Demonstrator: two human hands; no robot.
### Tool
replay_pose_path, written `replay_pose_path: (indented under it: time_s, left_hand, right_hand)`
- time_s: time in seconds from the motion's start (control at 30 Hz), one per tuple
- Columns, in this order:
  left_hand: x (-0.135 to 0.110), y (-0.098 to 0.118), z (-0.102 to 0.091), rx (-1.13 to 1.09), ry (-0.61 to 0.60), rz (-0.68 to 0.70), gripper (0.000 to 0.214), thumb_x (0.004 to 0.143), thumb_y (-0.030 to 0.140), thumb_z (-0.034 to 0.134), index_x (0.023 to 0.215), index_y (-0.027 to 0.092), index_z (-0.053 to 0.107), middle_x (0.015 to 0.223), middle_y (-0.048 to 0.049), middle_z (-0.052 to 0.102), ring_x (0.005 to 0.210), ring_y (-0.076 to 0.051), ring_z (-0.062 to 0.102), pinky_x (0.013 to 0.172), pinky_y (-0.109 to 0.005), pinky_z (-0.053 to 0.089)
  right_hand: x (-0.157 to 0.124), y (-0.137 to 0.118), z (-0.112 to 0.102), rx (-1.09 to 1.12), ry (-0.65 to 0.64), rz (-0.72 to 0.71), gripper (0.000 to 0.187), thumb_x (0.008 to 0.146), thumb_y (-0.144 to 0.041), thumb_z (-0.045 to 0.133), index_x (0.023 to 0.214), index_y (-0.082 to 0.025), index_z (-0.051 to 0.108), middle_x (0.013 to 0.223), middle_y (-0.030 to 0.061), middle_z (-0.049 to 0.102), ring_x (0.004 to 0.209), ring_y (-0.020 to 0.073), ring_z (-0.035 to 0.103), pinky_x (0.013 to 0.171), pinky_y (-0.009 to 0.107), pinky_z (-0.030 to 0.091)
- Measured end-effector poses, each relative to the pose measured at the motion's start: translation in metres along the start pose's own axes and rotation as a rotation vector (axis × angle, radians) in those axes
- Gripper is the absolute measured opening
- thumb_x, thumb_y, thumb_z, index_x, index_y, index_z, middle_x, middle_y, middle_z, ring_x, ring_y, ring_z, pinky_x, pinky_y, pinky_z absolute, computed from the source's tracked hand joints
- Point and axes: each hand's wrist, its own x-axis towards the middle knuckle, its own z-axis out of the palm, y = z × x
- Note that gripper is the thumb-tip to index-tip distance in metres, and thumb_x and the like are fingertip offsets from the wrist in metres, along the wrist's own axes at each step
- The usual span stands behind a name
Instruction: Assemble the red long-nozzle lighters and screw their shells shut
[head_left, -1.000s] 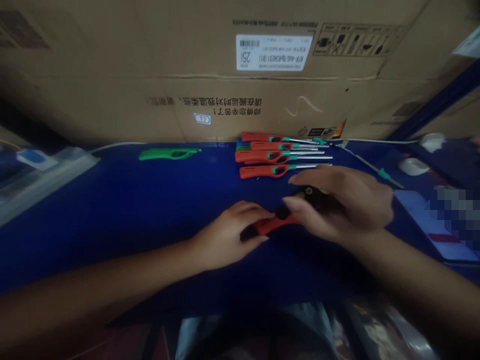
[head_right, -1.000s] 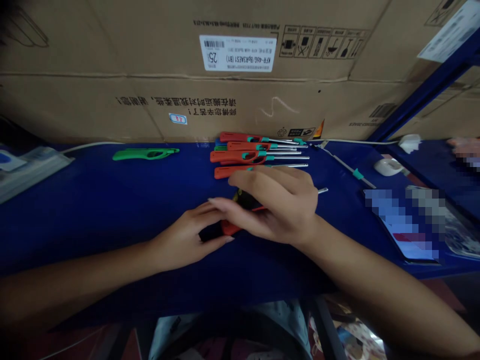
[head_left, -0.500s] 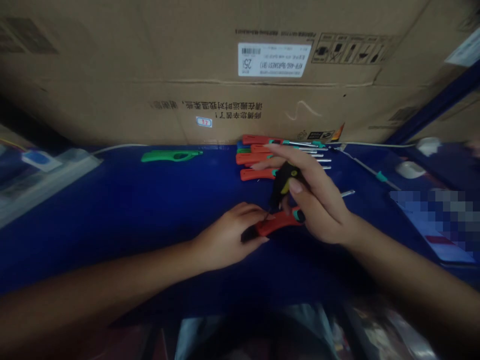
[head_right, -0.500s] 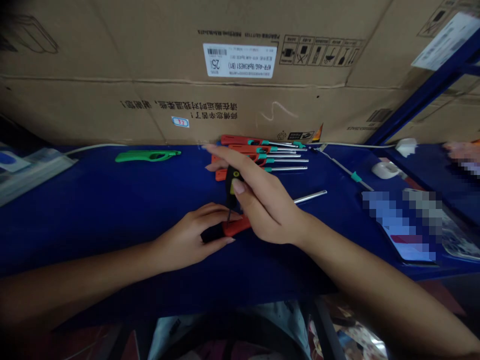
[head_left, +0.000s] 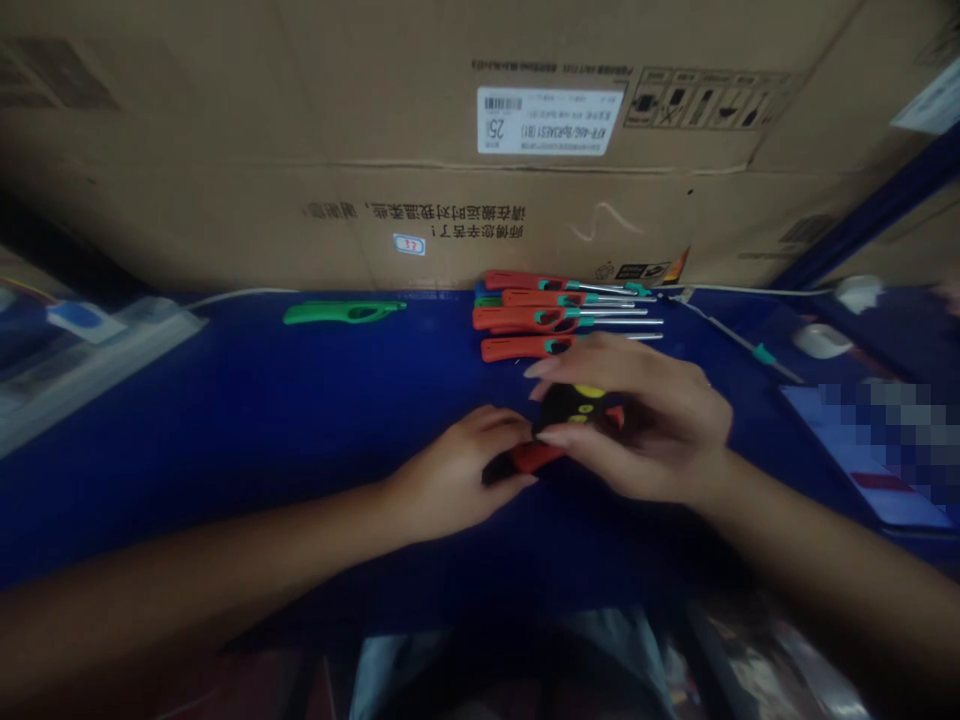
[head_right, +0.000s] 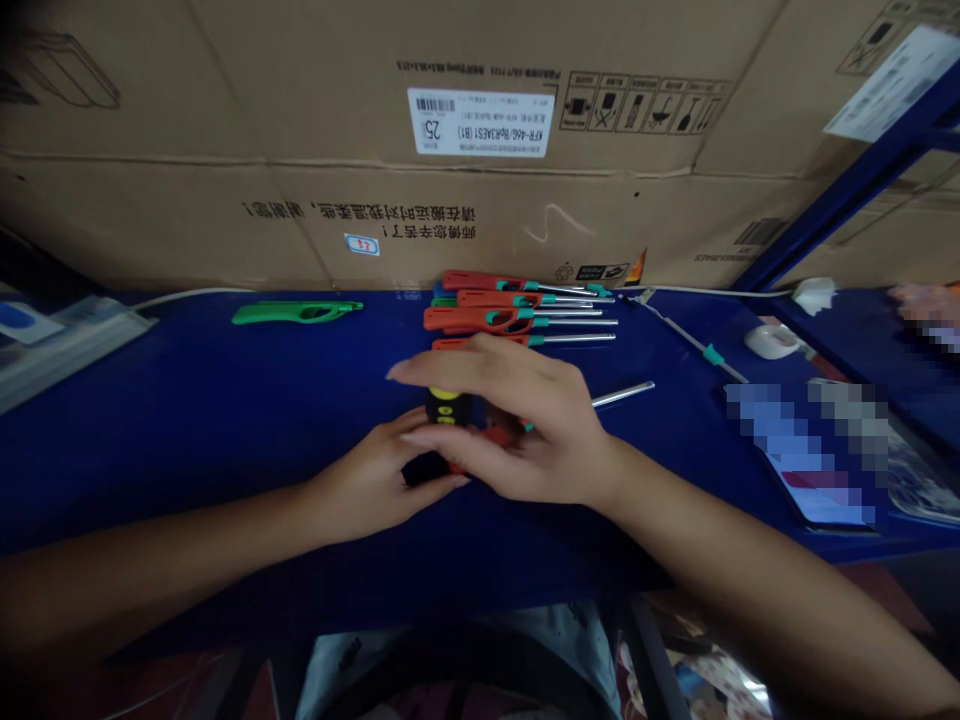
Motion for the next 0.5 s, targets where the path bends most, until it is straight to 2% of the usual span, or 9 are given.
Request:
replay_pose_path:
  time_s: [0.07, 0.1, 0.17, 0.23, 0.3, 0.4, 0.43, 0.5]
  left_hand:
    - [0.0, 0.0002, 0.0001, -0.01, -0.008, -0.004, 0.025, 0.09, 0.023, 0.067, 0.115, 0.018, 0.064, 0.117, -0.0093, 0.067, 0.111, -0.023, 0.062, 0.1, -0.043, 0.053]
    - [-0.0002, 0.0001, 0.0003, -0.013, -0.01, -0.003, 0.025, 0.09, 0.023, 0.067, 0.115, 0.019, 0.064, 0.118, -0.0089, 0.067, 0.111, -0.023, 0.062, 0.1, -0.043, 0.052]
    - [-0.0007, -0.0002, 0.0009, -0.011, 0.002, 0.005, 0.025, 0.09, 0.023, 0.067, 0.115, 0.019, 0.064, 0.118, -0.0088, 0.067, 0.112, -0.024, 0.062, 0.1, -0.043, 0.052]
    - [-0.0013, -0.0009, 0.0018, -0.004, 0.016, 0.013, 0.025, 0.09, 0.024, 0.067, 0.115, 0.018, 0.064, 0.117, -0.0091, 0.067, 0.111, -0.024, 0.063, 0.098, -0.043, 0.053]
    - [-0.0014, -0.0015, 0.0024, -0.006, 0.018, 0.013, 0.024, 0.09, 0.024, 0.067, 0.114, 0.018, 0.063, 0.114, -0.0087, 0.068, 0.108, -0.024, 0.064, 0.095, -0.041, 0.054]
    - [-0.0012, -0.0019, 0.0026, -0.02, 0.018, 0.015, 0.021, 0.091, 0.023, 0.066, 0.11, 0.017, 0.063, 0.111, -0.008, 0.068, 0.105, -0.022, 0.065, 0.092, -0.038, 0.055]
    - [-0.001, -0.0018, 0.0025, -0.024, 0.019, 0.019, 0.02, 0.091, 0.022, 0.066, 0.11, 0.017, 0.063, 0.11, -0.0077, 0.068, 0.105, -0.022, 0.065, 0.093, -0.038, 0.055]
    - [-0.0009, -0.0015, 0.0021, -0.024, 0.023, 0.027, 0.022, 0.09, 0.022, 0.067, 0.111, 0.017, 0.063, 0.112, -0.0077, 0.068, 0.108, -0.022, 0.064, 0.096, -0.04, 0.054]
  right_hand:
    - [-0.0004, -0.0009, -0.0015, -0.178, 0.009, -0.073, 0.035, 0.087, -0.03, 0.074, 0.118, -0.017, 0.065, 0.088, 0.0045, 0.07, 0.072, 0.0154, 0.067, 0.065, 0.026, 0.058]
    - [-0.0003, -0.0014, -0.002, -0.221, -0.011, -0.079, 0.034, 0.09, -0.031, 0.069, 0.121, -0.018, 0.064, 0.091, 0.0058, 0.069, 0.076, 0.0165, 0.067, 0.067, 0.027, 0.058]
    - [0.0004, -0.0028, -0.0019, -0.154, -0.096, 0.0, 0.036, 0.098, -0.028, 0.051, 0.133, -0.02, 0.057, 0.112, 0.0103, 0.067, 0.098, 0.021, 0.068, 0.081, 0.034, 0.06]
    - [0.0013, -0.0041, -0.0007, 0.004, -0.177, 0.092, 0.043, 0.1, -0.021, 0.04, 0.142, -0.021, 0.048, 0.125, 0.0109, 0.065, 0.111, 0.0219, 0.065, 0.092, 0.038, 0.057]
    - [0.0013, -0.0047, 0.0001, 0.055, -0.188, 0.085, 0.04, 0.099, -0.021, 0.046, 0.14, -0.02, 0.049, 0.115, 0.0088, 0.069, 0.103, 0.0195, 0.068, 0.087, 0.033, 0.058]
    - [-0.0004, -0.0046, -0.0013, -0.159, -0.102, -0.032, 0.032, 0.092, -0.031, 0.067, 0.121, -0.019, 0.061, 0.089, 0.0042, 0.069, 0.078, 0.0155, 0.067, 0.067, 0.024, 0.056]
    - [-0.0007, -0.0046, -0.0022, -0.225, -0.087, -0.061, 0.031, 0.091, -0.033, 0.069, 0.118, -0.018, 0.063, 0.087, 0.0041, 0.068, 0.076, 0.0153, 0.067, 0.064, 0.024, 0.055]
    - [-0.0002, -0.005, -0.0034, -0.215, -0.103, -0.052, 0.029, 0.097, -0.032, 0.058, 0.122, -0.018, 0.062, 0.098, 0.0078, 0.069, 0.086, 0.0175, 0.069, 0.069, 0.027, 0.057]
